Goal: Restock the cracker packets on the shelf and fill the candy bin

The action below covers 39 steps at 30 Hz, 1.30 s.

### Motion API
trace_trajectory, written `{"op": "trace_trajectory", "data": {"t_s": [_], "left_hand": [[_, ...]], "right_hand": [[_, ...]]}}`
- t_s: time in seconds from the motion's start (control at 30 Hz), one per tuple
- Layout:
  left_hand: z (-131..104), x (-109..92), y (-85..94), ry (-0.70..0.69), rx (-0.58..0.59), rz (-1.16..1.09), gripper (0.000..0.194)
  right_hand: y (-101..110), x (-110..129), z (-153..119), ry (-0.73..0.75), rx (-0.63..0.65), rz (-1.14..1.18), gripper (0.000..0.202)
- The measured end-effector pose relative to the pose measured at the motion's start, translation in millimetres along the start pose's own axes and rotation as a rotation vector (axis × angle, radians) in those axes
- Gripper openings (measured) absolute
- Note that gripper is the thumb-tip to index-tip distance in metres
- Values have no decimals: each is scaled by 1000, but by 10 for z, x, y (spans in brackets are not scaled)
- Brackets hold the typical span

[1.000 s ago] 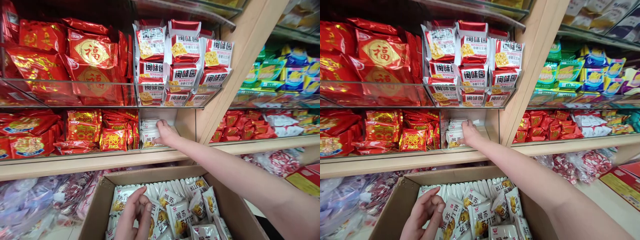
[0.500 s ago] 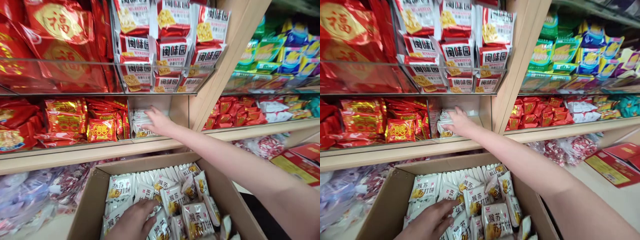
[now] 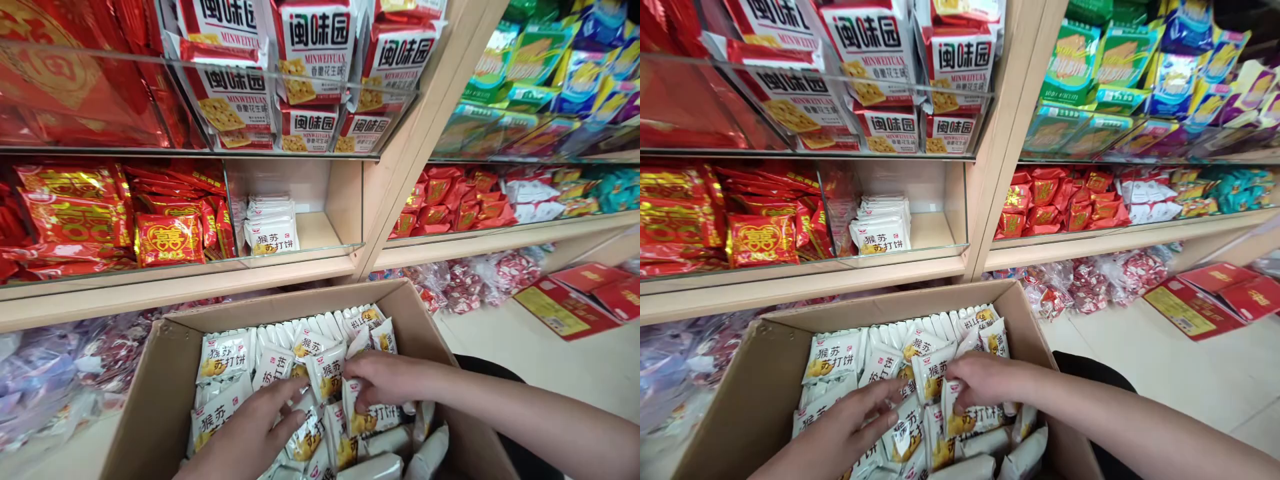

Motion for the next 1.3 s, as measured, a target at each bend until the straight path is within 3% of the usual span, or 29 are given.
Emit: {"op": "trace_trajectory", "data": {"t_s": [0.07, 0.17, 0.23, 0.37, 0.43, 0.5, 0.6, 0.77, 1.03, 1.2, 1.3], "left_hand": [[31, -62, 7, 41, -57, -93, 42], [76, -187, 20, 62, -144, -168, 45], [84, -256, 79, 43, -289, -170, 41], [-3, -301, 261, 46, -680, -113, 29], [-49, -312, 307, 76, -784, -91, 33], [-75, -319, 315, 128, -826, -116, 31], [-85, -323, 296, 192, -833, -187, 27], [-44, -369, 300, 34, -734, -107, 27], [-146, -411, 347, -57, -879, -16, 25], [-177, -425, 391, -79, -930, -336, 30], [-251, -431, 474, -87, -1011, -375, 31]], "right_hand": [[172, 131, 2, 88, -84, 129, 15], [361, 390, 13, 193, -112, 307, 25], [419, 536, 37, 222, -160, 399, 28], [398, 589, 99, 88, -416, 686, 31], [311, 534, 129, -16, -507, 904, 33], [217, 495, 161, -74, -550, 1067, 31], [140, 474, 205, -123, -568, 1135, 35], [177, 463, 183, -138, -589, 1083, 41], [347, 464, 75, -136, -727, 987, 45], [378, 506, 107, -177, -591, 1211, 48], [482, 631, 66, -14, -411, 1142, 36]]}}
Point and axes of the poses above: each hand's wrist, its own z-axis towards the middle knuckle, its own y-axis out of the back of the hand, x = y × z, the point moved 5 cm from there along z, towards the middle knuckle, and after that the axes turned 13 degrees about -y, right-handed, at the moved point
